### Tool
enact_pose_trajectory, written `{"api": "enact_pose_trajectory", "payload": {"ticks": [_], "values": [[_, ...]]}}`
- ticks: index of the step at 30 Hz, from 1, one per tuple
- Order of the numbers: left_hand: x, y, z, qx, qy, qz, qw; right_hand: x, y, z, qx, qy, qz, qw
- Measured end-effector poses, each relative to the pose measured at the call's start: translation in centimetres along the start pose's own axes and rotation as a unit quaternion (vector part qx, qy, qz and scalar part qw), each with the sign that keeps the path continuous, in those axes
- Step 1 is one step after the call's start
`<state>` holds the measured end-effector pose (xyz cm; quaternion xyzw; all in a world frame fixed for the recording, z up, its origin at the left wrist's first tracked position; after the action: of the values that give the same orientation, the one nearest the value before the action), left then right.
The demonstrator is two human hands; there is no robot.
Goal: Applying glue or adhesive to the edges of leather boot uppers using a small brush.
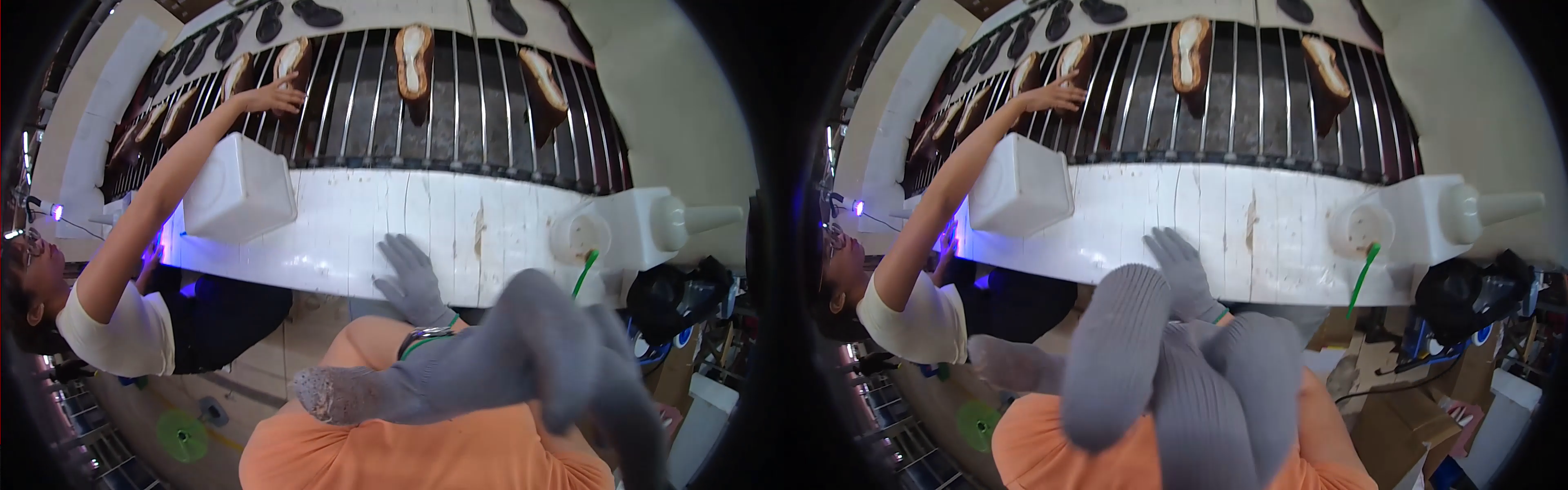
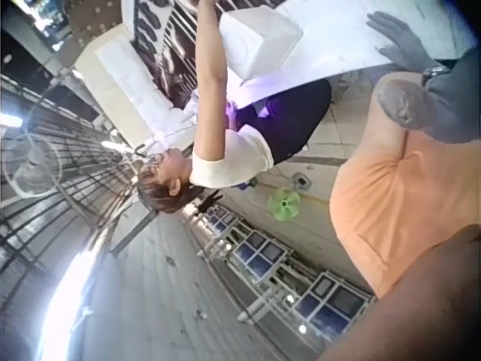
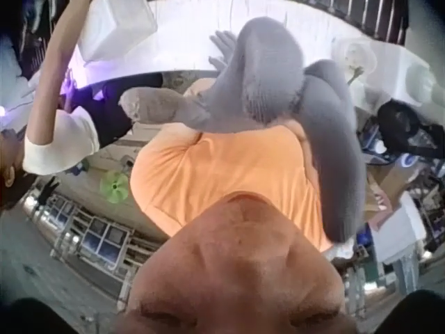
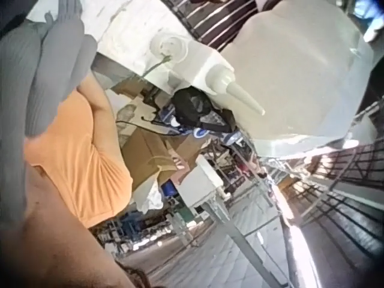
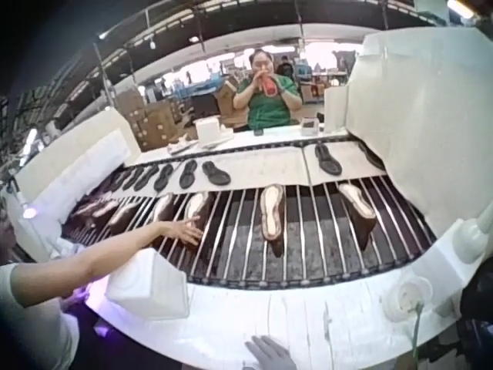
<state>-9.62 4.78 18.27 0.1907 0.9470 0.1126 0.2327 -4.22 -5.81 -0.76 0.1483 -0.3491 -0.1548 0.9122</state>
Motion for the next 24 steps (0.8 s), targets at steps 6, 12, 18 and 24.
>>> {"api": "enact_pose_trajectory", "payload": {"ticks": [6, 12, 18, 24], "values": [[6.3, 4.2, 0.5, 0.013, 0.146, 0.009, 0.989, -1.0, -0.1, -0.1, 0.030, -0.034, 0.050, 0.998], [27.1, 18.6, -5.3, -0.014, 0.263, 0.016, 0.965, -0.8, -0.4, 0.4, 0.042, -0.050, 0.051, 0.997], [41.3, 33.2, -8.4, -0.067, 0.366, 0.040, 0.928, -0.5, -0.3, 1.3, 0.061, -0.037, 0.031, 0.997], [40.1, 31.4, -5.0, -0.122, 0.440, 0.053, 0.888, -0.7, -0.3, 1.4, 0.055, -0.041, 0.046, 0.997]]}}
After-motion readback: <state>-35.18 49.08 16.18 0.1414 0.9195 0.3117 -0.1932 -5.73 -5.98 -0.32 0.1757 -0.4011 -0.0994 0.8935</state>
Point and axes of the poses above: each hand's wrist, its own y-axis towards the middle knuckle, its own x-axis out of the back of the hand, z = x × y, the point moved 10 cm from there along y, towards the middle knuckle, and after that the axes turned 9 degrees about -z, right-handed, at the moved point
